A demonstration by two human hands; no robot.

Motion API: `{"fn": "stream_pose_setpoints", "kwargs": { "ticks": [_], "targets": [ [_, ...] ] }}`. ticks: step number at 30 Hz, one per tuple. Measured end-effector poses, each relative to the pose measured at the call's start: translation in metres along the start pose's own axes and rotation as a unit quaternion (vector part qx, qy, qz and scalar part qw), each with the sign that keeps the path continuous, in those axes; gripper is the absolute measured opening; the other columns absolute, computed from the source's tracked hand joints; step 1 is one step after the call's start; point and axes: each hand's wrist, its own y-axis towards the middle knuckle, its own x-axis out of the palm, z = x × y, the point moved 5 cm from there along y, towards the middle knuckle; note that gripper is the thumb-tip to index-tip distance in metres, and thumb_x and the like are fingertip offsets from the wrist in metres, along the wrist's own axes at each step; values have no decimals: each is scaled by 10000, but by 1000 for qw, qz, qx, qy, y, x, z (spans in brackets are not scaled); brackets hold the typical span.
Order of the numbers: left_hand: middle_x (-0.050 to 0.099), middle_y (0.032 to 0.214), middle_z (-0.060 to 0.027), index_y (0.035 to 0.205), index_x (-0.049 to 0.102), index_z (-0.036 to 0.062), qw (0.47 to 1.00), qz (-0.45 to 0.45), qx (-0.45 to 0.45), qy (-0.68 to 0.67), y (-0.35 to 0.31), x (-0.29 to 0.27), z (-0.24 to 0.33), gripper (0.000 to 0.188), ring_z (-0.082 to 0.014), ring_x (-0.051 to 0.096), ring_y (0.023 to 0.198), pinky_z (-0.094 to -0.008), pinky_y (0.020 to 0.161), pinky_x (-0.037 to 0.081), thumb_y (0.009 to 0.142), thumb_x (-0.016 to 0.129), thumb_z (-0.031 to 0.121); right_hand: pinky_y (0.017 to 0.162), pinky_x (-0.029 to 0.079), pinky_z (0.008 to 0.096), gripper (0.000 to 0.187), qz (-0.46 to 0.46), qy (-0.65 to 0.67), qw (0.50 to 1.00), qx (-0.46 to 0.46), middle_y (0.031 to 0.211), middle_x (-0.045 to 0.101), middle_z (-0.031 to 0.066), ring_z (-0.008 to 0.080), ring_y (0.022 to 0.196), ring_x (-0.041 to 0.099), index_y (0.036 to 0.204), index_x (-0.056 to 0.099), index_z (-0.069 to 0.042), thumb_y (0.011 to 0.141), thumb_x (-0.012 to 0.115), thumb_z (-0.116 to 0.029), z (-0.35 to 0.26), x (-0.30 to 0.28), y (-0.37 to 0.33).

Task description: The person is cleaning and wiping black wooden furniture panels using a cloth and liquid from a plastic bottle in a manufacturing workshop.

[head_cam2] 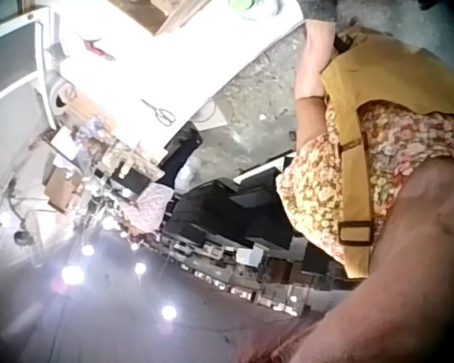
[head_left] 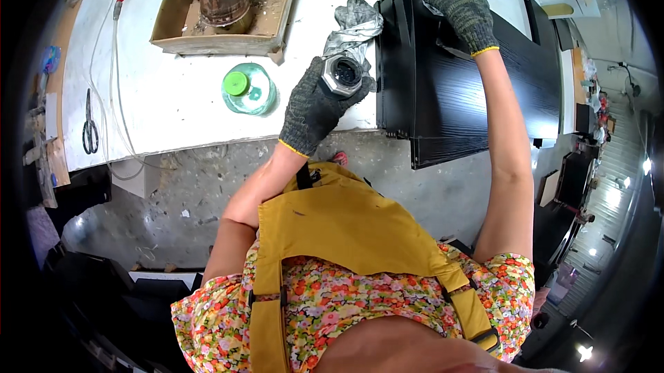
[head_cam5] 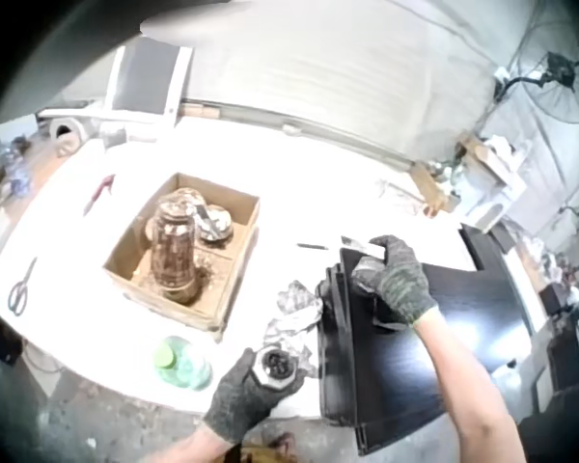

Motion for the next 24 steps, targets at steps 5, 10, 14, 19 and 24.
{"fn": "stream_pose_setpoints", "kwargs": {
  "ticks": [5,10,14,19,24],
  "targets": [
    [650,1066,-133,1128,608,41,831,-81,257,487,1,6,29,426,-275,628,982,-374,863,508,842,747,325,928,494,411,469,-22,-42,998,-30,1058,686,154,298,1029,648,1116,668,-55,832,724,-424,13,18,12],
    [573,1222,-155,1243,519,19,961,-135,43,237,1,5,29,435,-279,555,1123,-415,988,427,935,575,321,896,491,399,359,-49,-15,997,-51,1006,687,147,298,982,654,1043,681,-67,861,690,-377,-3,11,13],
    [511,1347,-173,1336,448,2,957,-154,16,246,-1,3,29,454,-283,497,1235,-449,1088,362,1010,438,318,896,490,388,332,-66,21,997,-20,1016,681,145,301,990,646,1029,685,-66,874,683,-359,-2,7,6],
    [486,1425,-157,1384,415,-1,950,-171,1,260,-6,-5,21,448,-253,467,1301,-452,1162,322,1072,310,304,910,487,406,307,-3,75,997,-28,1090,654,136,305,1021,628,1053,696,-88,875,682,-338,-4,2,-3],
    [517,1395,-116,1348,449,19,981,-107,-38,156,-12,-12,16,434,-201,490,1270,-387,1162,329,1082,272,313,955,459,426,313,-43,-122,975,-179,1170,620,101,315,1086,580,1110,681,-112,872,669,-316,-34,0,-7]
  ]
}}
